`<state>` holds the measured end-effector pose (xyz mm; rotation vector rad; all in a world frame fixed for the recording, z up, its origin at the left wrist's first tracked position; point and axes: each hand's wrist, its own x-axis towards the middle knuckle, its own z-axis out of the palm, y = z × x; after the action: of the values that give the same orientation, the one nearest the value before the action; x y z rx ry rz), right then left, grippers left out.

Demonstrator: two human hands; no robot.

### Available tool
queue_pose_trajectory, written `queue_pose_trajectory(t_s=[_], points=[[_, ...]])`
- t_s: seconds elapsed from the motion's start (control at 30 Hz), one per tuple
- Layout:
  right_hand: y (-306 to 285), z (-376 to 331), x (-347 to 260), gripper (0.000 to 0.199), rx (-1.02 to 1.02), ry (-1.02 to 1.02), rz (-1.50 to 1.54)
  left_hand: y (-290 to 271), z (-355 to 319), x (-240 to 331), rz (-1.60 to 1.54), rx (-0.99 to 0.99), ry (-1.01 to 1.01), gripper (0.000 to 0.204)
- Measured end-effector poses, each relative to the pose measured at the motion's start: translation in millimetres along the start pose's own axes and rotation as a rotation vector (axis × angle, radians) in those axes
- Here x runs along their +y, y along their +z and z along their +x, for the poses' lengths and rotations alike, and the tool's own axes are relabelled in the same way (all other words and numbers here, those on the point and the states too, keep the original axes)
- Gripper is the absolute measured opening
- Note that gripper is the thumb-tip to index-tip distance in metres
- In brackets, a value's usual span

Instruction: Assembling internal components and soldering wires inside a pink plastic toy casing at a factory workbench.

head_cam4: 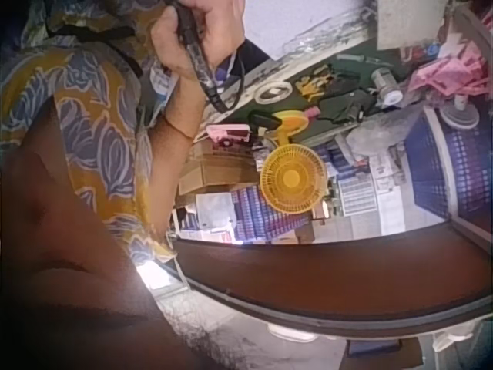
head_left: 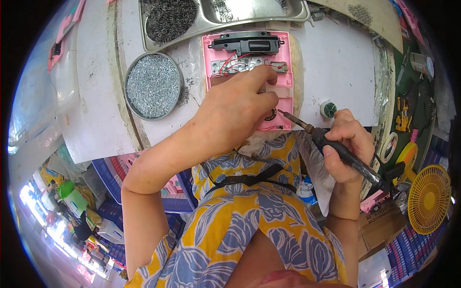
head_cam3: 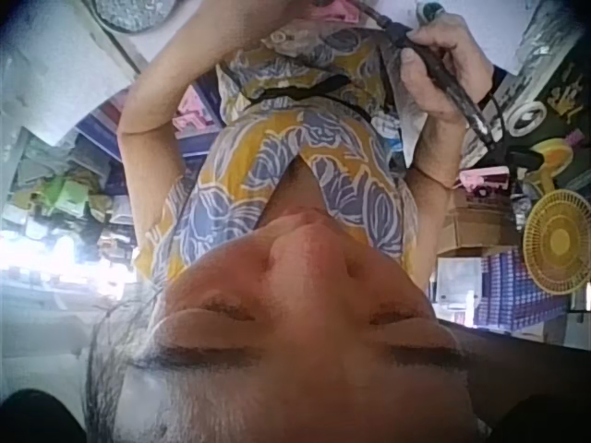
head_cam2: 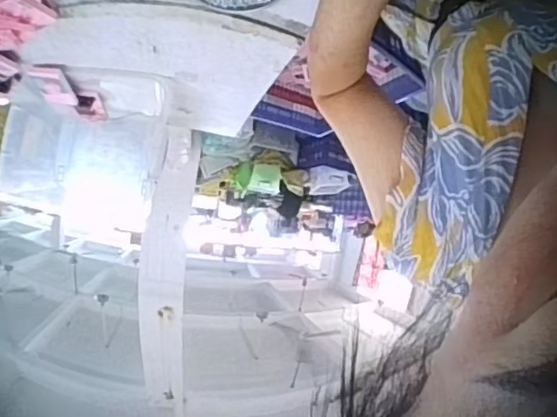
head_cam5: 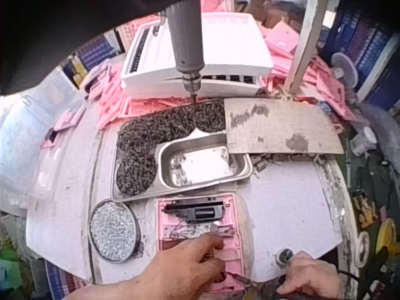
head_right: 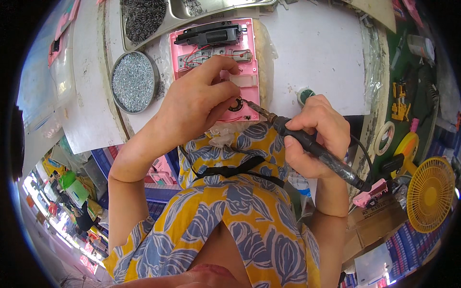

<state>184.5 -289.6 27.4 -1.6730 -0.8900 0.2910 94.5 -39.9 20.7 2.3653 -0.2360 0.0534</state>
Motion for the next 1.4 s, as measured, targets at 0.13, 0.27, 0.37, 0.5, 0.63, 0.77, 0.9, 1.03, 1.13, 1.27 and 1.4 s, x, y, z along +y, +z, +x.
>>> queue_pose_trajectory(t_s=[0.13,0.27,0.37,0.5,0.63,0.77,0.9,1.03,1.13,1.27,1.4], points=[[0,0,0,0.019,0.001,-0.007,0.004,0,-1,0,0.022,-0.003,0.004,0.02],[1,1,0,0.019,-0.01,-0.021,-0.003,-1,0,2,0.054,-0.033,-0.009,0.02],[2,2,0,0.018,-0.03,-0.009,-0.007,-2,0,7,0.084,-0.06,-0.025,0.02],[2,2,-1,0.017,-0.039,0.041,-0.011,0,2,11,0.14,-0.086,-0.02,0.018],[-2,-4,-8,0.018,-0.01,0.171,0.035,-1,4,16,0.187,-0.123,-0.011,0.016],[-20,-12,-13,0.022,0.077,0.139,0.107,-2,6,15,0.22,-0.121,0.035,0.014],[-58,-30,-19,0.023,0.224,0.123,0.03,-6,4,17,0.214,-0.191,-0.016,0.017],[-107,-68,-25,0.024,0.403,0.185,-0.025,-6,8,16,0.203,-0.196,0.024,0.018],[-121,-84,-31,0.017,0.7,0.162,-0.12,-5,7,10,0.171,-0.211,0.033,0.023],[-179,-96,-27,0.011,1.09,0.127,-0.198,-4,3,11,0.093,0.011,-0.032,0.026],[-247,-114,-13,0.004,1.326,0.078,-0.287,1,8,15,0.108,0.007,0.013,0.015]])
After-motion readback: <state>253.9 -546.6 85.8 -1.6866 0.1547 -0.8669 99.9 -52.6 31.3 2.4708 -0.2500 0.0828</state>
